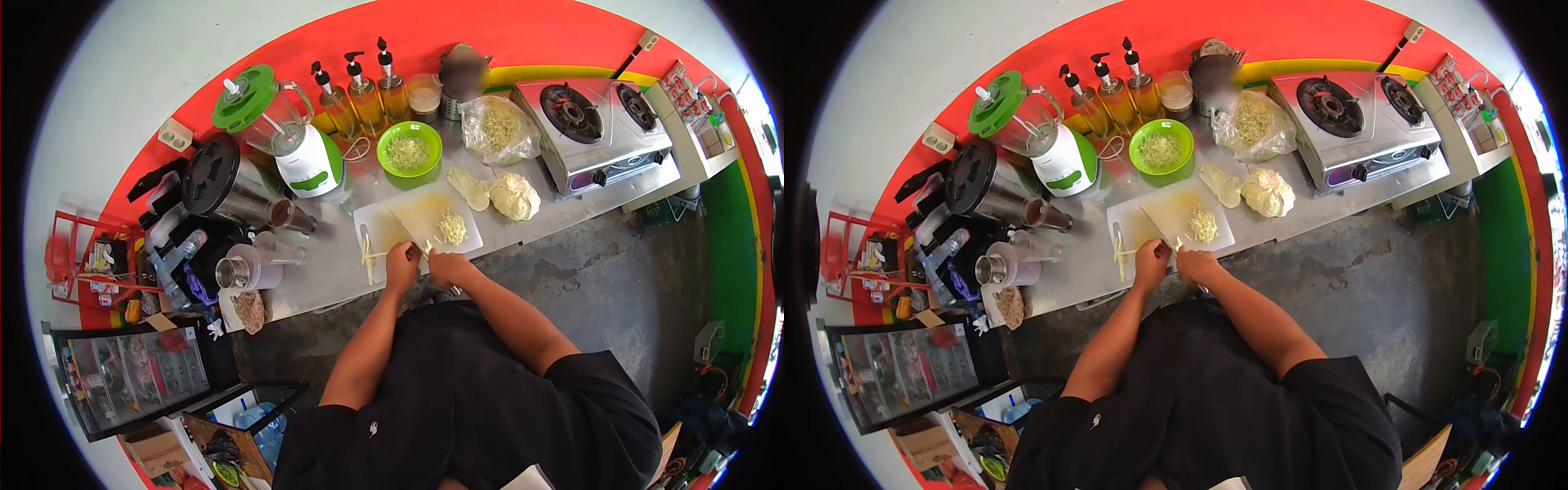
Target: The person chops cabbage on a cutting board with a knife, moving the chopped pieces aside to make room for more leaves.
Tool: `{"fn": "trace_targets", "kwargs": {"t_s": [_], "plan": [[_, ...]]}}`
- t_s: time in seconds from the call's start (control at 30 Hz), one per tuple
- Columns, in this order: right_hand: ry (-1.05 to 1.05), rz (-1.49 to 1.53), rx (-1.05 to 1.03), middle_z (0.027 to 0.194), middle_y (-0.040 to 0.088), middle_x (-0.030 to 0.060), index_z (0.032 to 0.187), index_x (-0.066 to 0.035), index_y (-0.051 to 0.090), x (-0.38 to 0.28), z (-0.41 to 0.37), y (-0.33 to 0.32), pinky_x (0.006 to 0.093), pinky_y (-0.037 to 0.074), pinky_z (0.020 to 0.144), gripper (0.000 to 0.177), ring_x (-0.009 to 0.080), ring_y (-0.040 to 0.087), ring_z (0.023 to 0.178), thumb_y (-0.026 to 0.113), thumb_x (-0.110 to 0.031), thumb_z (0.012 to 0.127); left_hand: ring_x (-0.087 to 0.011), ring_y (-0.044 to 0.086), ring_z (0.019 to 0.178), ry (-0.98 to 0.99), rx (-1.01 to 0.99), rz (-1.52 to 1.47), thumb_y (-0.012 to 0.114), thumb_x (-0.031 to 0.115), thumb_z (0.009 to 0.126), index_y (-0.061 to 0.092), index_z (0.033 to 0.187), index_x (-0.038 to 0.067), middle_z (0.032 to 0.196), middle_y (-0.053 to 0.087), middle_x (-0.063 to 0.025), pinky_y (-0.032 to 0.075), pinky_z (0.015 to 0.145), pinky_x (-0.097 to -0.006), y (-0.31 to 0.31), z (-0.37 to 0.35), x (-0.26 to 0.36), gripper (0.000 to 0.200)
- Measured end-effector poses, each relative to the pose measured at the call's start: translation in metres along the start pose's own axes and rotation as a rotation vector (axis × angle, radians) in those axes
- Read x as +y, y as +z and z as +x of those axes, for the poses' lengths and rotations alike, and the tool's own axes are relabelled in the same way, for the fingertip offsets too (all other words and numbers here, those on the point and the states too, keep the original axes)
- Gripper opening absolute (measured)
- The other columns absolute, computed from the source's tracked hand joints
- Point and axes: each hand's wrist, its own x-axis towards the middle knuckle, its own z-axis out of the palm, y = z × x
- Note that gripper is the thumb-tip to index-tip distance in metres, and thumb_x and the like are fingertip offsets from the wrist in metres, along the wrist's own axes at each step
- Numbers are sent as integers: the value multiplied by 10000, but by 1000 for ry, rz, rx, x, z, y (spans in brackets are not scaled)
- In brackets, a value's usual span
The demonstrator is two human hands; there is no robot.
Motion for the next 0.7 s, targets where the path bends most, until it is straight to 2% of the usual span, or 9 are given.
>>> {"fn": "trace_targets", "kwargs": {"t_s": [0.07, 0.1, 0.17, 0.3, 0.4, 0.5, 0.57, 0.7], "plan": [[148, 122, -173, 1063, 696, 279, 1181, 65, 453, -19, -24, -27, 460, 555, 818, 378, 377, 709, 989, 579, -132, 885, -297, 624, 670, 23, 36, 115, 638, 19, 803, 640, 826, -26, 758, 600, -177, 488, 630, -384, 0, 0, 3, 50], [150, 123, -173, 1063, 696, 279, 1181, 65, 453, -18, -20, -19, 460, 555, 818, 378, 377, 709, 989, 579, -132, 885, -297, 624, 670, 23, 35, 113, 638, 19, 803, 640, 826, -26, 758, 600, -177, 488, 630, -384, 1, -1, 3, 50], [142, 70, -51, 1137, 691, 246, 1218, 63, 492, -12, -10, 2, 459, 534, 896, 413, 376, 686, 1070, 611, -118, 867, -300, 622, 669, -17, 58, 85, 634, 20, 804, 631, 810, -29, 756, 596, -180, 488, 630, -386, 2, -2, 2, 49], [117, 63, -56, 1133, 691, 252, 1229, 66, 489, -12, -8, -6, 454, 536, 893, 417, 382, 685, 1070, 599, -121, 873, -305, 619, 668, -21, 45, 59, 636, 20, 804, 626, 802, -32, 756, 594, -182, 485, 627, -390, 0, -3, 7, 53], [131, 66, -98, 1110, 685, 278, 1173, 42, 465, -15, -14, -13, 495, 521, 901, 371, 395, 678, 1069, 595, -164, 892, -303, 622, 668, -15, 41, 58, 641, 19, 800, 627, 803, -32, 758, 597, -179, 487, 629, -388, 0, -3, 7, 53], [152, 124, -152, 1078, 695, 267, 1158, 43, 461, -17, -22, -16, 483, 549, 839, 360, 384, 705, 996, 597, -159, 893, -296, 627, 667, 13, 80, 110, 643, 21, 803, 637, 812, -32, 755, 599, -175, 490, 630, -382, 2, -4, 7, 54], [132, 66, -36, 1139, 693, 242, 1233, 65, 485, -12, -12, -4, 462, 531, 910, 428, 367, 681, 1088, 607, -111, 863, -299, 628, 667, -8, 64, 60, 642, 34, 811, 648, 820, -30, 751, 598, -175, 491, 632, -387, 2, -4, 4, 65], [129, 84, -143, 1140, 691, 245, 1230, 60, 486, -20, -18, -29, 463, 526, 918, 410, 369, 680, 1089, 589, -122, 878, -302, 629, 669, 4, 51, 2, 638, 45, 817, 656, 818, -32, 752, 599, -178, 492, 635, -391, -1, -4, 9, 79]]}}
